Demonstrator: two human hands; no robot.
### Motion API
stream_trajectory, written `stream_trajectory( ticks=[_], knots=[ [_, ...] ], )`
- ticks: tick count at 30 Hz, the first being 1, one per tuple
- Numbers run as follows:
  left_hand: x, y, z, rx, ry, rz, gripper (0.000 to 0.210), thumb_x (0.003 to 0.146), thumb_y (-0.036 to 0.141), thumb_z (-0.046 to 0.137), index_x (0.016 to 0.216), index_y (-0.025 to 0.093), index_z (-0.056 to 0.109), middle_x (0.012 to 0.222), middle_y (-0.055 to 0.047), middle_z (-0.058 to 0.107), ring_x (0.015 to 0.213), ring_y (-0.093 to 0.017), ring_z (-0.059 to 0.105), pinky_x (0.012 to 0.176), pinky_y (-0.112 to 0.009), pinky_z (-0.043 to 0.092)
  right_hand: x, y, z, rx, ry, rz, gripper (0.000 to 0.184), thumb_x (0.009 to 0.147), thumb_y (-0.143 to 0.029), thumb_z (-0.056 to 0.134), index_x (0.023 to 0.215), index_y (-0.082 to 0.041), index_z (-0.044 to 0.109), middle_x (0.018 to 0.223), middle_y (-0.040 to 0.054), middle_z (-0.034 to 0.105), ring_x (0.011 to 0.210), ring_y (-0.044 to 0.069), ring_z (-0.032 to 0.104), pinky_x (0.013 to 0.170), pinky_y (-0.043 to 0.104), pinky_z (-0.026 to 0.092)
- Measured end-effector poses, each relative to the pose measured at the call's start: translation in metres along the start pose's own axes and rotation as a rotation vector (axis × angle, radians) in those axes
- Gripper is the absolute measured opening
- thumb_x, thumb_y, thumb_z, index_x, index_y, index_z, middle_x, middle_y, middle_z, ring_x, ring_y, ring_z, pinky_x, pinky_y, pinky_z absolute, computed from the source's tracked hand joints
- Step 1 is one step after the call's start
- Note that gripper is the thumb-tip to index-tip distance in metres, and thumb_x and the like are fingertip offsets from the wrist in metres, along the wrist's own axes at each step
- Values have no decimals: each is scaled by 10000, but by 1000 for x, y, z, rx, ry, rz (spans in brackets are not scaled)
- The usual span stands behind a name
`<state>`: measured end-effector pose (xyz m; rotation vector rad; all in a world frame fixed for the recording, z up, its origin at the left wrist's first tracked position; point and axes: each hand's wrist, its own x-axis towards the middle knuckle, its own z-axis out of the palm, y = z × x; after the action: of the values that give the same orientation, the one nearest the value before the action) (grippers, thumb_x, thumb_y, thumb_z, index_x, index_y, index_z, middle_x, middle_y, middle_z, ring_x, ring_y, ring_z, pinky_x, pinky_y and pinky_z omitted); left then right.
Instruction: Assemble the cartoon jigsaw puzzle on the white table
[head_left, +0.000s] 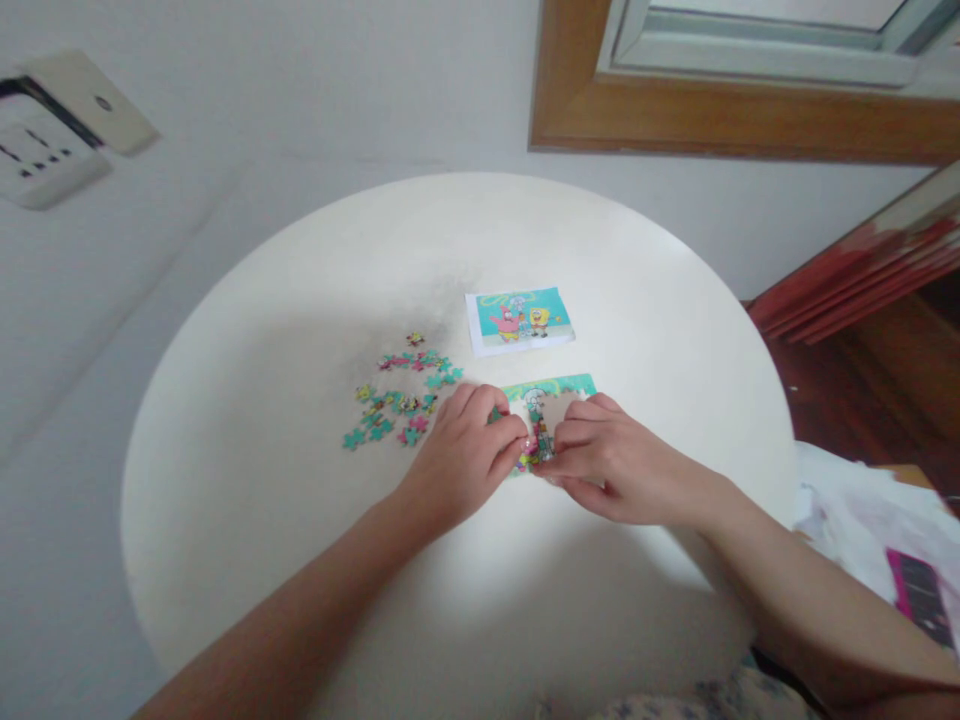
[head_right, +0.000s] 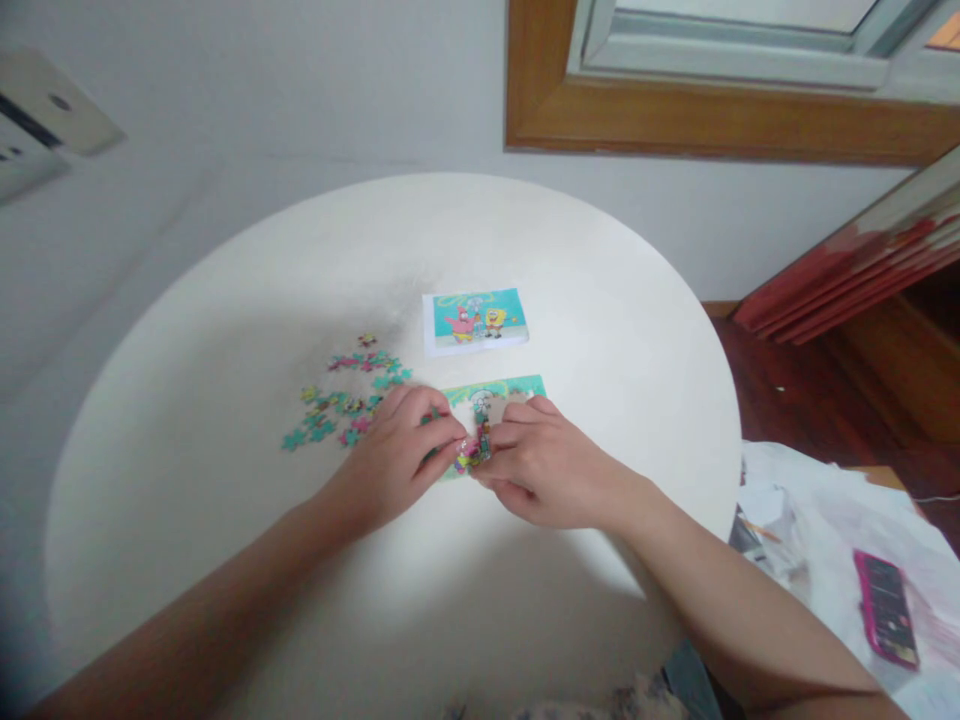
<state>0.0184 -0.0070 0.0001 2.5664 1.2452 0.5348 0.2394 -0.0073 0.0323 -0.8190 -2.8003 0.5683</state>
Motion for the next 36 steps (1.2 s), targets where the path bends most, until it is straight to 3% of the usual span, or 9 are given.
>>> stream_trajectory(
  ticks=[12, 23, 29, 36],
  knots=[
    [0, 2, -2, 165, 15, -7, 122, 880, 310, 586, 844, 200, 626, 1002, -78, 493, 960, -252, 446, 834, -405, 403, 1, 0, 1, 4, 17, -3, 169, 873, -194, 563, 942, -232, 713, 858, 39, 670, 861, 196, 462, 790, 367, 270],
    [1, -3, 2, -21, 69, -74, 131, 860, 245, 596, 975, 211, 648, 943, -51, 471, 943, -224, 468, 857, -378, 417, 1, -1, 1, 21, 23, 0, 225, 877, -186, 557, 1027, -250, 712, 856, 38, 673, 867, 193, 471, 805, 360, 283],
    [0, -2, 1, 16, 35, -31, 107, 861, 228, 603, 911, 244, 696, 946, -49, 492, 938, -228, 456, 829, -380, 395, 1, -1, 1, 14, 14, 5, 230, 874, -187, 566, 1039, -259, 708, 871, 39, 677, 888, 197, 483, 820, 361, 296],
    [0, 5, 1, 10, 12, -83, 125, 896, 256, 564, 915, 236, 686, 970, -57, 518, 969, -234, 455, 860, -395, 390, -1, 0, 3, 32, 31, -2, 240, 878, -187, 554, 1042, -273, 707, 865, 44, 677, 882, 196, 507, 802, 351, 323]
  ],
)
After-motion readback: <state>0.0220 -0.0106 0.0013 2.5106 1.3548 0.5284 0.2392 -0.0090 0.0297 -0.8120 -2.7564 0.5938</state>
